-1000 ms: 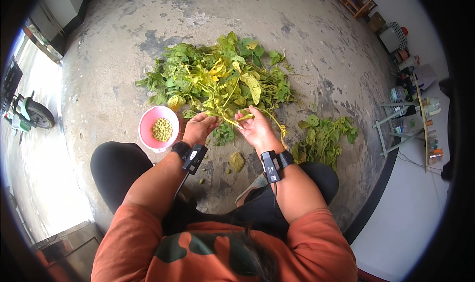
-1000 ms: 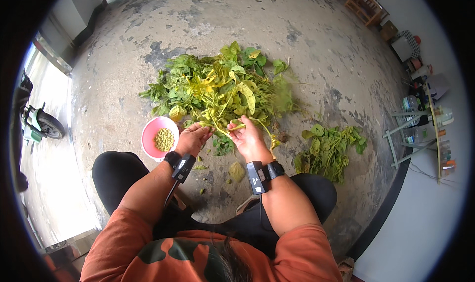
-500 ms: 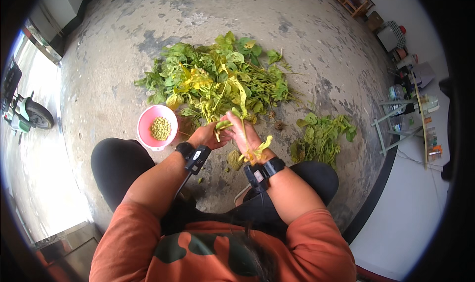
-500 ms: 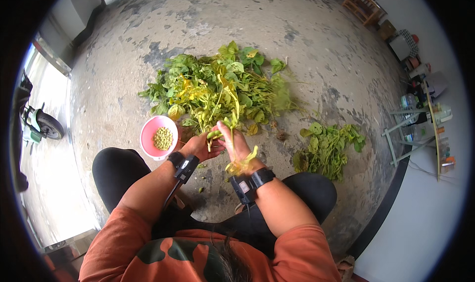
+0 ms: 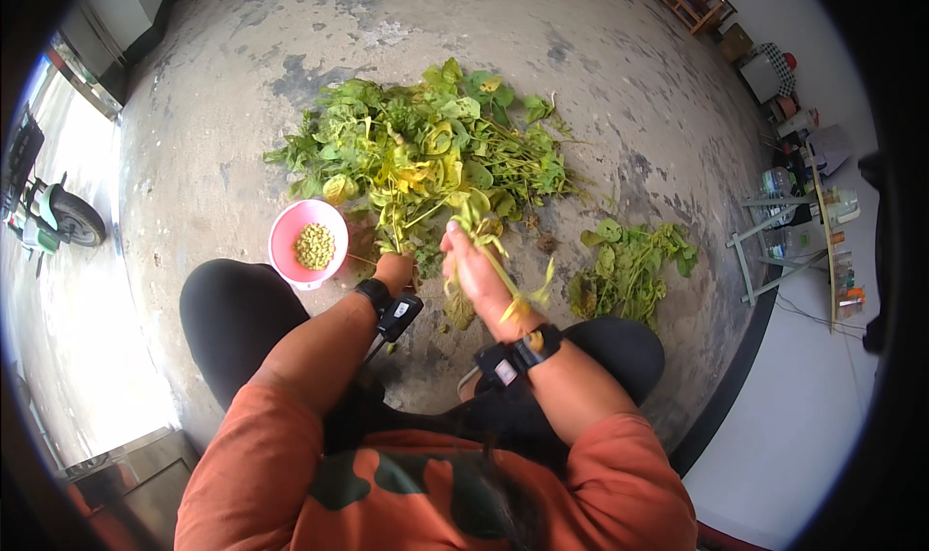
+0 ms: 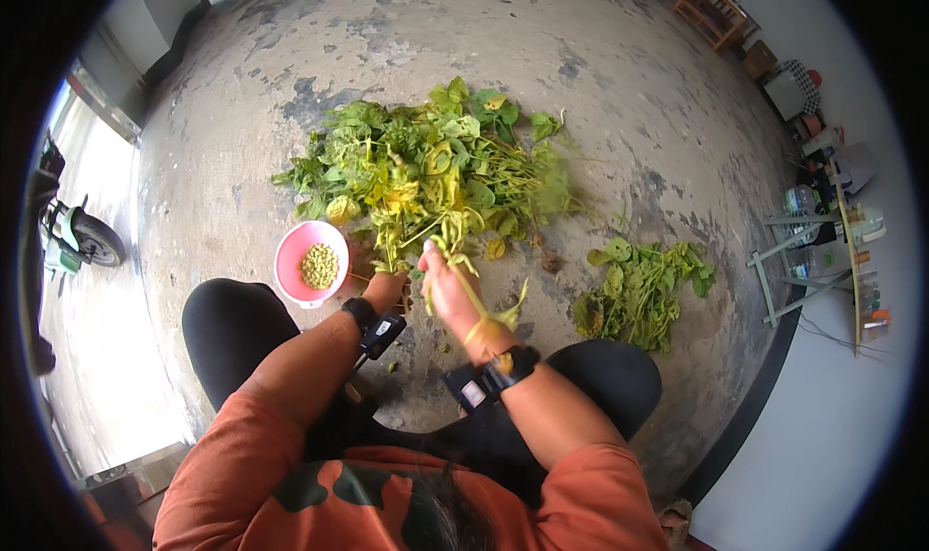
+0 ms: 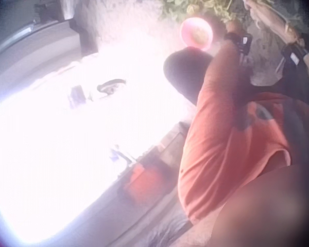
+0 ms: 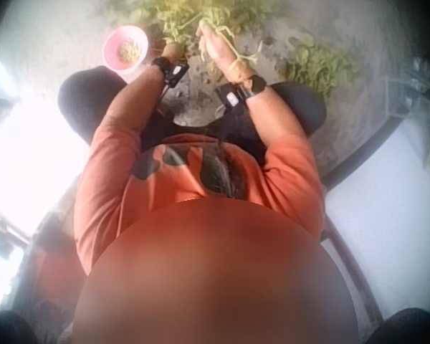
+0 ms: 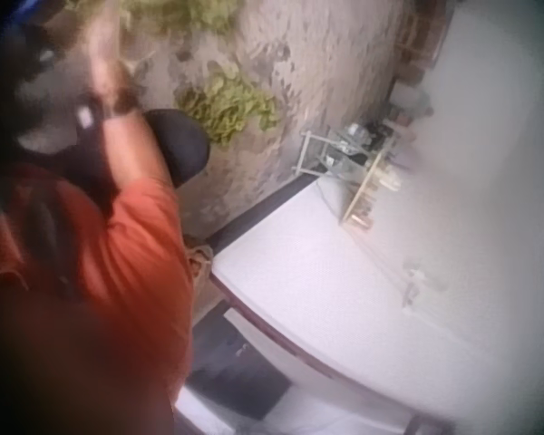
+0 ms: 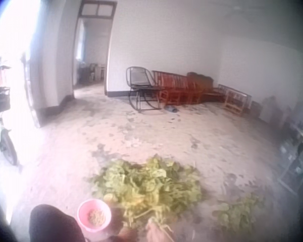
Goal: The person sits on a low stool and shells green vegetables by hand, placing the shelled contents into a pink bowl and discarding the stems and leaves onto the floor. The person handles the vegetables one at a time, repeatedly picking, shelling, and discarding.
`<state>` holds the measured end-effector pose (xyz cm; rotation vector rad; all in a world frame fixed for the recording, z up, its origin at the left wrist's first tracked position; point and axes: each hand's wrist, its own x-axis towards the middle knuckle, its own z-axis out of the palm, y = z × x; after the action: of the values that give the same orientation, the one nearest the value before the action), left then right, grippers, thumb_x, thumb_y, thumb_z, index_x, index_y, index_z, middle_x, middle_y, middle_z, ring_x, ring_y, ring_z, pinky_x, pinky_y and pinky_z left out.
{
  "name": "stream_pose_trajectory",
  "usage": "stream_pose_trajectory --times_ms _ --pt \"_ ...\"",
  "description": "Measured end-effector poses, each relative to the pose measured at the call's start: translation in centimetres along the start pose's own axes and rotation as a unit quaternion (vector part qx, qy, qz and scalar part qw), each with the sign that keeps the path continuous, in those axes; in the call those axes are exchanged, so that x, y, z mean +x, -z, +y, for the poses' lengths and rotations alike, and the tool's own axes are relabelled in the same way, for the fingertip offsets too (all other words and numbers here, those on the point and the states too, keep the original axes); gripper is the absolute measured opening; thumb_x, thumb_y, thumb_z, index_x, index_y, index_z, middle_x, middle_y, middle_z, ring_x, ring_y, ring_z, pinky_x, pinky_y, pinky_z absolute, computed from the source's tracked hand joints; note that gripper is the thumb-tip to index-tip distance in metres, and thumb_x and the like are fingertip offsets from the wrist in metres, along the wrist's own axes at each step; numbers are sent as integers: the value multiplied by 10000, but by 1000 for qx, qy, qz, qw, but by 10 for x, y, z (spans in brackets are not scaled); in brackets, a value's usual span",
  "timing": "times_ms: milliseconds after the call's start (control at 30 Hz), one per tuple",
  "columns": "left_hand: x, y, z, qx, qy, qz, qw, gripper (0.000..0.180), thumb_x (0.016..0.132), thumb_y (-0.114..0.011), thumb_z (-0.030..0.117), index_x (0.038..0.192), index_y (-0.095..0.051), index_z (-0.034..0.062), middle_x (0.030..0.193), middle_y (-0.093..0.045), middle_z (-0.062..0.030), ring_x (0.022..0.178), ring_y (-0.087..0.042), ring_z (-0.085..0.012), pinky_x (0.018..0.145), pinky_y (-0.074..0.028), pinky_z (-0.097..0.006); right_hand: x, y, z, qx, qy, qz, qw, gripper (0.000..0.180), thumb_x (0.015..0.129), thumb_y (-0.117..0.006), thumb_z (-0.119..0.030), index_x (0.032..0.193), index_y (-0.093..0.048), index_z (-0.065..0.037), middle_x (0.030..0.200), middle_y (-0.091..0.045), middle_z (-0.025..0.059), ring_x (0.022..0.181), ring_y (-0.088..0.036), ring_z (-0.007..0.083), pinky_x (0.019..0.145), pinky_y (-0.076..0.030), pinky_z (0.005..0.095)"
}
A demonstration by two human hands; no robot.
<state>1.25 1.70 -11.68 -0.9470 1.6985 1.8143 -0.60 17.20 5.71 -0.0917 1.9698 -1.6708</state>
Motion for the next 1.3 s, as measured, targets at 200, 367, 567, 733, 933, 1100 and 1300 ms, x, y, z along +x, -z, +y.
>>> stream_pose_trajectory --times_ms 200,367,567,733,933,1100,1300 --pt "-27 -1 28 101 56 -129 985 667 909 -548 555 1056 -600 -94 919 -667 -225 700 -695 -324 583 -570 -389 13 49 -30 -46 -57 -83 994 501 989 -415 -498 879 -611 -51 615 -493 -6 593 -474 98 630 -397 242" --pt "-56 8 75 352 -264 76 895 457 925 -585 403 1069 -658 -24 857 -714 -137 817 -704 -243 689 -551 -347 21 63 -29 0 -60 -128 990 528 995 -366 -491 883 -610 -37 667 -462 0 622 -468 100 642 -414 254" --pt "-99 4 114 70 -446 -63 890 341 949 -600 210 1228 -592 14 1048 -694 -114 925 -663 -189 811 -528 -322 29 62 -22 6 -72 -167 983 363 979 -417 -330 991 -610 -23 829 -617 49 647 -497 114 665 -440 274" --pt "-108 7 115 134 -409 -76 900 321 880 -688 160 1159 -640 7 979 -708 -93 874 -652 -135 800 -523 -288 36 53 -18 1 -66 -173 983 314 948 -534 -335 1033 -626 -48 872 -647 61 709 -566 115 679 -449 268" --pt "-91 4 104 -22 -350 -64 934 243 852 -710 80 1067 -652 -16 914 -696 -48 808 -627 -90 734 -516 -242 44 53 -7 118 -139 -115 977 257 900 -657 -260 1060 -650 -59 977 -663 25 867 -604 111 754 -467 245" --pt "-81 -1 100 -96 -291 -45 951 195 850 -700 44 1024 -630 -6 897 -679 -34 800 -616 -76 702 -509 -228 51 48 -2 101 -52 -26 993 299 874 -694 -281 1059 -650 -50 984 -661 23 926 -596 107 796 -460 259" --pt "-78 -5 103 -177 -203 -144 952 129 905 -669 169 982 -602 90 908 -649 6 825 -619 -105 772 -503 -270 56 49 -8 83 -76 -36 993 296 864 -704 -281 1031 -662 -40 974 -663 22 917 -579 106 821 -429 259"
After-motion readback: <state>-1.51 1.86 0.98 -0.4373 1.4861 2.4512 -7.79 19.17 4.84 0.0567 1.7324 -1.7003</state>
